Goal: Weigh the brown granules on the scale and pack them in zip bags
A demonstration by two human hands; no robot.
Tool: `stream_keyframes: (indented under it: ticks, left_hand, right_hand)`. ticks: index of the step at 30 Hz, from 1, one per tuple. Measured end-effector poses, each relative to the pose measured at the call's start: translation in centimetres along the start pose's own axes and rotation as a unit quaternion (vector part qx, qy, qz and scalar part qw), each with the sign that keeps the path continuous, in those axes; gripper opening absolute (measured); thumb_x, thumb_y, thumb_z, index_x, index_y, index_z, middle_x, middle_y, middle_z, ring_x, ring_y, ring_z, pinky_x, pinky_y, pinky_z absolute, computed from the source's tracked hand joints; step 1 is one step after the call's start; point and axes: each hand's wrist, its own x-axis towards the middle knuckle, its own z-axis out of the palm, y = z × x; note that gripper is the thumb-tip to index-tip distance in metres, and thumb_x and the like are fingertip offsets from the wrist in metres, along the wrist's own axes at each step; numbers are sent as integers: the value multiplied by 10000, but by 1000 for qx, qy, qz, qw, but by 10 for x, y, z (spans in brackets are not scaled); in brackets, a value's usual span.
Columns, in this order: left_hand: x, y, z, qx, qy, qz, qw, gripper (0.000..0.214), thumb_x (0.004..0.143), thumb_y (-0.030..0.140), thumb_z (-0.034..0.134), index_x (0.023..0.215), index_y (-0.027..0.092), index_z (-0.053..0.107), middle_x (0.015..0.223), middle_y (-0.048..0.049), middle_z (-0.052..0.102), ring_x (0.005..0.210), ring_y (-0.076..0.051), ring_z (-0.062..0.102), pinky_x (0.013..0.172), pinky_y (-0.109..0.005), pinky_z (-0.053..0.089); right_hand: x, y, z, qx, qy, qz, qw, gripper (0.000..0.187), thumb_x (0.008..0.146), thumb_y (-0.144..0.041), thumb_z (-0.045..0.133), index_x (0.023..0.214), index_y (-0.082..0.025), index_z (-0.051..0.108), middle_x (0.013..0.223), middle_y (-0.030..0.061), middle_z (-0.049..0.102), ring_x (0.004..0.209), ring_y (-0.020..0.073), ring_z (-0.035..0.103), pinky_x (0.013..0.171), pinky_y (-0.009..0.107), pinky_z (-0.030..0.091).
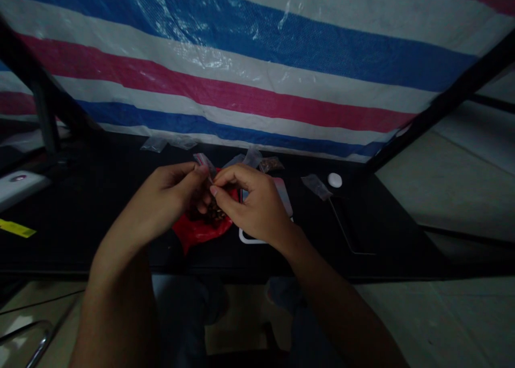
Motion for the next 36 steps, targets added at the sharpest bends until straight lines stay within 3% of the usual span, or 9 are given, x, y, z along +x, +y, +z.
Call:
stream_keyframes:
  ticks: [4,13,19,24,28,30,32,34,36]
  left_hand:
    - [4,-5,0,-30,-18,6,999,274,935,357,586,721,189,622,625,10,642,555,-117,609,552,-245,490]
    - [6,-14,-1,33,-100,101,989,366,988,475,572,764,189,615,666,19,628,606,-126,590,591,-238,478]
    - [5,-11,3,110,-95,111,983,377,982,432,515,715,184,612,620,22,598,579,-126,554,569,-244,443]
    - [4,-6,7,93,-60,98,989,319,891,348,534,615,191,563,525,46,485,488,-98,426,480,-232,342]
    - [-4,-1,-1,105,-13,88,990,368,915,370,559,591,196,541,548,43,474,508,-99,411,492,-241,354]
    - [-8,-3,-6,130,-24,90,987,356,937,452,615,690,198,592,626,31,563,579,-125,505,541,-252,421]
    - [-8,-7,-10,159,-17,113,981,371,860,559,748,932,206,664,836,0,689,740,-177,626,644,-281,517]
    - [-6,-14,-11,173,6,159,972,696,728,608,869,1264,230,634,1213,-55,722,1035,-253,686,861,-337,583]
    - [-2,-19,-9,163,-2,194,967,893,712,611,885,1464,267,548,1486,-68,622,1279,-299,634,1082,-385,534]
  right_hand:
    - [-2,4,3,49,-12,28,998,67,913,-191,665,847,-203,652,825,7,710,746,140,672,707,280,544]
    - [4,12,-3,234,-42,187,953,229,827,-356,815,853,-225,628,776,-12,721,721,161,701,694,298,578]
    - [2,10,-10,166,-62,207,962,64,810,-216,661,760,-202,624,721,-26,673,686,137,660,655,267,534]
    - [3,1,-9,37,-23,185,982,171,762,-209,660,645,-214,535,600,-53,560,562,108,526,520,228,386]
    - [5,-2,-11,13,13,210,978,243,811,-230,650,632,-225,485,606,-40,557,596,127,571,575,248,458]
    - [6,-3,-15,39,11,218,975,237,829,-222,631,641,-225,487,631,-32,578,624,138,603,617,271,513]
    - [7,-4,-18,59,10,220,974,232,821,-202,624,637,-225,485,636,-34,581,634,139,614,639,283,543]
    - [7,-6,-20,84,4,224,971,216,812,-182,608,636,-224,490,634,-40,582,621,133,618,642,281,561]
    - [7,-7,-19,121,-14,232,965,191,810,-169,586,645,-221,505,639,-43,604,611,129,640,634,271,575]
